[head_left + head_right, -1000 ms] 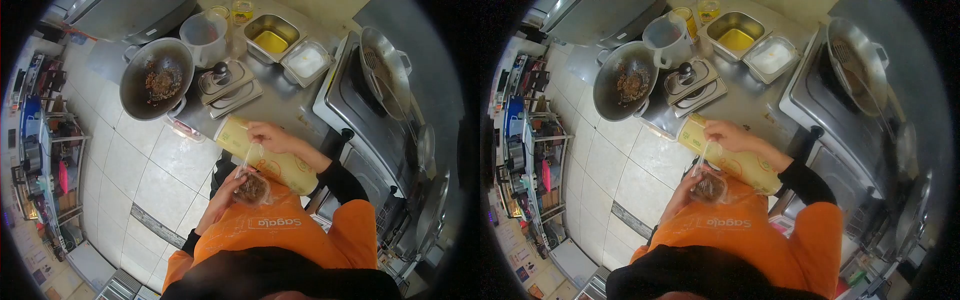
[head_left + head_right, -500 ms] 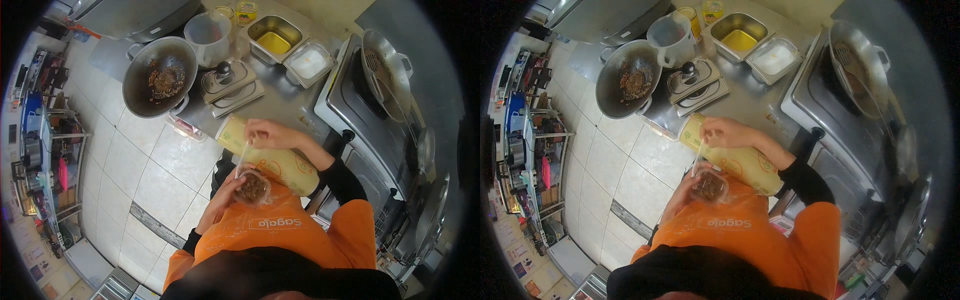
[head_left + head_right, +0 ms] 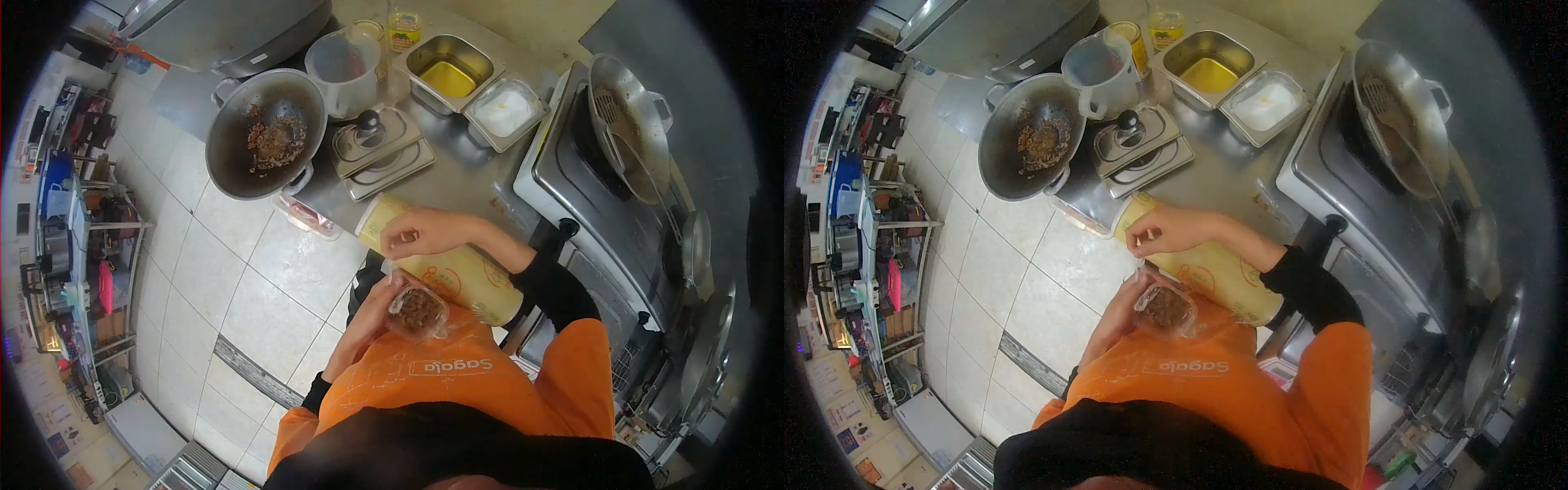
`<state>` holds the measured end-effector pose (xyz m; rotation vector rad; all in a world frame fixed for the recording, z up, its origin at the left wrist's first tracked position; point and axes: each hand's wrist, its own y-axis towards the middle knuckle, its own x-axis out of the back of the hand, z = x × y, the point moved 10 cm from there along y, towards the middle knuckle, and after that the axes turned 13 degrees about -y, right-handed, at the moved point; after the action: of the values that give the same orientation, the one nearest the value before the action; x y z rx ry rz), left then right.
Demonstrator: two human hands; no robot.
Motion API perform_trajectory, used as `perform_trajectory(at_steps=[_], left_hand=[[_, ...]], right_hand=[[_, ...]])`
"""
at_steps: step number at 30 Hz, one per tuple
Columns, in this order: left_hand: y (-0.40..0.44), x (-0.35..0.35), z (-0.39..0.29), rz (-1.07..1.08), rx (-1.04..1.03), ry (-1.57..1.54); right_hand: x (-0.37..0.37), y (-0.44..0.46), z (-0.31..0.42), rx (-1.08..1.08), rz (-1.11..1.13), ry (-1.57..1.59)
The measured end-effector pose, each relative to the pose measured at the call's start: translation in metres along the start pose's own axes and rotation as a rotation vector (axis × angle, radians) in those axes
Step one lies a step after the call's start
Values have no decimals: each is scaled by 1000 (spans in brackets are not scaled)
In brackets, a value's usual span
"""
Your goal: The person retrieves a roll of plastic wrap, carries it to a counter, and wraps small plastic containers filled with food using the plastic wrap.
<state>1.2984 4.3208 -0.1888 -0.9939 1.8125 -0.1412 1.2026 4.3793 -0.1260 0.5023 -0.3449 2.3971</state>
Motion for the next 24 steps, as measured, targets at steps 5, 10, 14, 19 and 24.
perform_trajectory(at_steps=[5, 10, 14, 19, 24], left_hand=[[-6, -6, 0, -93, 72, -41], [-4, -2, 10, -96, 152, -56], [-6, -9, 14, -47, 163, -42], [-7, -3, 16, -35, 161, -207], [-7, -18, -2, 141, 0, -122]], right_hand=[[9, 0, -8, -110, -223, -154], [26, -9, -21, -248, -490, -138], [31, -19, -54, -501, -531, 224], [36, -48, -12, -250, -441, -255], [-17, -84, 4, -135, -111, -314]])
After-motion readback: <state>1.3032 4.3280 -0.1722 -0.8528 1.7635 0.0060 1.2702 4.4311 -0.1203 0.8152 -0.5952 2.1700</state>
